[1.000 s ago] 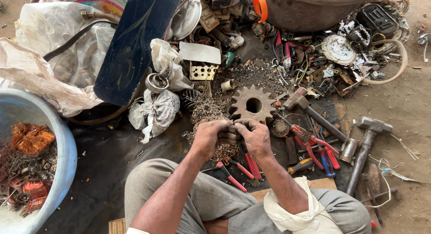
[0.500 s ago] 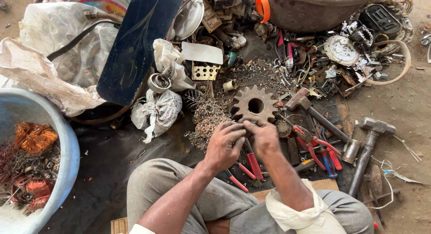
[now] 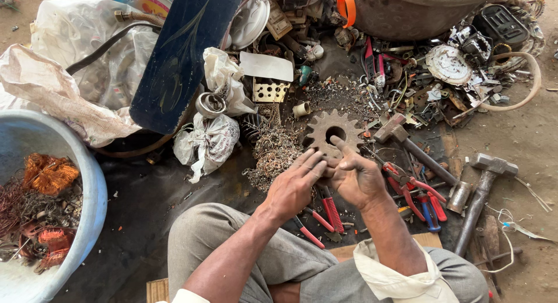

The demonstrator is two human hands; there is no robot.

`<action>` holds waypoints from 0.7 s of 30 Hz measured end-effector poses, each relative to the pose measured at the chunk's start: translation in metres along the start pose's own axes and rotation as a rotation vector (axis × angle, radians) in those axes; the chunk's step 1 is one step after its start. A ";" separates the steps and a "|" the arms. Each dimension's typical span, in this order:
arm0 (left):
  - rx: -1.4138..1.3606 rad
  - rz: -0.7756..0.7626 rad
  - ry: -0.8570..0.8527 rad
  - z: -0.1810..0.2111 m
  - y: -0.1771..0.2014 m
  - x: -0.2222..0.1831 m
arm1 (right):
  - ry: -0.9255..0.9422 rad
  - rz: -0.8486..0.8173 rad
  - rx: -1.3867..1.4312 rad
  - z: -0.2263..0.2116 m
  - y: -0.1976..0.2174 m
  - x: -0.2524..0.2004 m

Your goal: The person is sitting on the ground and sorting through a pile of metal scraps and wires, using pliers to pull apart components and separating items into different containers.

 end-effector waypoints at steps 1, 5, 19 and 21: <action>-0.021 0.049 0.008 -0.003 0.000 -0.001 | 0.000 0.040 -0.025 0.002 -0.002 0.000; -0.220 0.165 0.304 -0.023 0.018 -0.002 | 0.129 0.306 -0.398 0.000 0.007 0.003; 0.644 0.604 0.611 -0.151 0.301 -0.241 | 0.170 0.193 -0.816 0.027 0.044 0.038; 0.700 0.508 0.814 -0.178 0.325 -0.280 | 0.151 0.192 -0.845 0.029 0.040 0.037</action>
Point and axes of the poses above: each hand's wrist, its own x-axis towards the middle knuckle, its own y-axis out of the back of the hand, z = x × y, the point moved 5 cm from there along x, towards the middle knuckle, and after that the axes turned 2 degrees about -x, right-handed, at the moved point
